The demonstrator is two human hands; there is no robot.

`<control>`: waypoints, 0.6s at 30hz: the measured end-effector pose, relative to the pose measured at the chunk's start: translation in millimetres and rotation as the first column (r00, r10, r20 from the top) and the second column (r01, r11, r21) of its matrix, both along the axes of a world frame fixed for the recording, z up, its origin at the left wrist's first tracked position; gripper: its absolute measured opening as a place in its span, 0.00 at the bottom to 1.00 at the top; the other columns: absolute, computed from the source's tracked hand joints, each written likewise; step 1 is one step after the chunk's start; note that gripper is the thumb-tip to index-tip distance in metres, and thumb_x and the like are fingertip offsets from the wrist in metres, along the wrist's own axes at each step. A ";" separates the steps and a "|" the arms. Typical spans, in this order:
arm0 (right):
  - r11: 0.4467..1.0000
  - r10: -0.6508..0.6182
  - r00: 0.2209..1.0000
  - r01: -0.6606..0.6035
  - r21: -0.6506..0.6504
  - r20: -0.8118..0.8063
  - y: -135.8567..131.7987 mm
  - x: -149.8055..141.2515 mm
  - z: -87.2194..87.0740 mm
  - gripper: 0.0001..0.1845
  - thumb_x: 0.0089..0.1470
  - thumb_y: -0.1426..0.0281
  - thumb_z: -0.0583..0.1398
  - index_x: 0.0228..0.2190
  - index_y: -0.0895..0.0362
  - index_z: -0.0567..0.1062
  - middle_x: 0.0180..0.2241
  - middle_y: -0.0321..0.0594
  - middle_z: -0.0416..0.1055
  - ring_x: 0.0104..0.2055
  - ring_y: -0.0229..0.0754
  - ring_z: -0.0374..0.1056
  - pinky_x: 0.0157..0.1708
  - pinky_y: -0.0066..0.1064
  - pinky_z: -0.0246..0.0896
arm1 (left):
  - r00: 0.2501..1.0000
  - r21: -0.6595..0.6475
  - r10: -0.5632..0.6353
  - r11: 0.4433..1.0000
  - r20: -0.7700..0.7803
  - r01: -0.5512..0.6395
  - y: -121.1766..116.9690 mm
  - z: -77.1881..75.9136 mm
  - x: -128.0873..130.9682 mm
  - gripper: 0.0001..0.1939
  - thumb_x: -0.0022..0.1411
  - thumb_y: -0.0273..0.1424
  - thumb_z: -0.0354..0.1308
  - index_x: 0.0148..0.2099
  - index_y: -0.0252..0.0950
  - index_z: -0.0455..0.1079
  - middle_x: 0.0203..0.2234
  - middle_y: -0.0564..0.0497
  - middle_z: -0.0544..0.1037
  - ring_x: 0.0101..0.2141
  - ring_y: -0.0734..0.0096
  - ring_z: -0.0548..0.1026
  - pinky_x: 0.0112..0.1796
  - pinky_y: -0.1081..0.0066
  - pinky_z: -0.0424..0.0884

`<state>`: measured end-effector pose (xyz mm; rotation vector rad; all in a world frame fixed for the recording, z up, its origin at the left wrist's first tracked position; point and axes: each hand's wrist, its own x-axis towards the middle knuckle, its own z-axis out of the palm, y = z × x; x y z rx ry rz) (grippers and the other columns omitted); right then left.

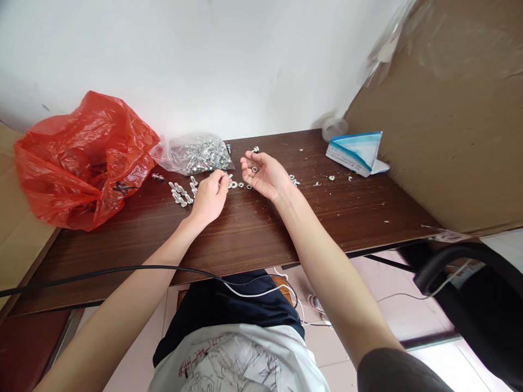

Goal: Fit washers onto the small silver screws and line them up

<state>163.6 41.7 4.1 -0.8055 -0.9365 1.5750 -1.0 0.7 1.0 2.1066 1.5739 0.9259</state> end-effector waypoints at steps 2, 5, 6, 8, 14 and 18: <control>1.000 0.009 1.000 -0.010 -0.021 -0.020 0.6 1.5 0.3 0.03 0.52 0.69 0.59 0.29 0.55 0.68 0.26 0.35 0.67 0.25 0.33 0.61 0.23 0.26 0.60 | 1.000 0.000 -0.004 1.000 0.006 0.004 -0.3 0.0 0.2 0.10 0.68 0.31 0.44 0.36 0.38 0.64 0.37 0.46 0.79 0.40 0.64 0.76 0.42 0.65 0.67; 1.000 0.008 1.000 -0.008 -0.012 0.017 -0.3 1.4 1.4 0.04 0.51 0.68 0.60 0.29 0.54 0.69 0.21 0.31 0.61 0.20 0.32 0.53 0.18 0.26 0.52 | 1.000 0.005 -0.007 1.000 0.025 0.007 -0.8 0.8 0.7 0.09 0.68 0.32 0.45 0.36 0.38 0.65 0.37 0.46 0.79 0.38 0.65 0.75 0.41 0.65 0.67; 1.000 0.008 1.000 -0.008 -0.009 0.029 -1.1 0.7 2.1 0.05 0.51 0.67 0.60 0.30 0.54 0.69 0.20 0.30 0.59 0.19 0.32 0.50 0.17 0.27 0.50 | 0.999 0.000 -0.005 1.000 0.043 0.005 -0.5 1.1 0.8 0.09 0.68 0.32 0.45 0.36 0.38 0.65 0.37 0.47 0.79 0.37 0.66 0.75 0.40 0.66 0.67; 1.000 0.007 0.999 -0.007 -0.014 0.032 -3.1 -1.5 3.9 0.06 0.50 0.66 0.61 0.30 0.54 0.70 0.19 0.28 0.56 0.18 0.31 0.47 0.17 0.27 0.48 | 0.994 -0.027 0.004 1.000 0.110 -0.002 1.2 1.4 0.7 0.09 0.67 0.31 0.46 0.35 0.37 0.65 0.34 0.48 0.79 0.34 0.68 0.75 0.39 0.67 0.67; 0.998 0.008 0.994 -0.014 0.058 0.107 -12.5 -10.9 9.2 0.11 0.49 0.63 0.66 0.29 0.56 0.72 0.18 0.28 0.58 0.18 0.30 0.46 0.17 0.27 0.43 | 0.925 -0.098 0.044 0.995 0.377 -0.007 9.5 -3.0 0.2 0.06 0.66 0.30 0.48 0.38 0.37 0.65 0.23 0.54 0.72 0.27 0.74 0.71 0.33 0.72 0.66; 0.987 0.082 0.974 -0.109 0.119 0.209 -18.6 -14.9 9.6 0.16 0.48 0.58 0.68 0.29 0.58 0.73 0.20 0.29 0.60 0.19 0.29 0.46 0.18 0.26 0.42 | 0.849 -0.131 0.006 0.988 0.529 0.075 9.1 -4.3 3.2 0.04 0.64 0.29 0.52 0.43 0.38 0.62 0.21 0.58 0.69 0.24 0.78 0.69 0.27 0.75 0.64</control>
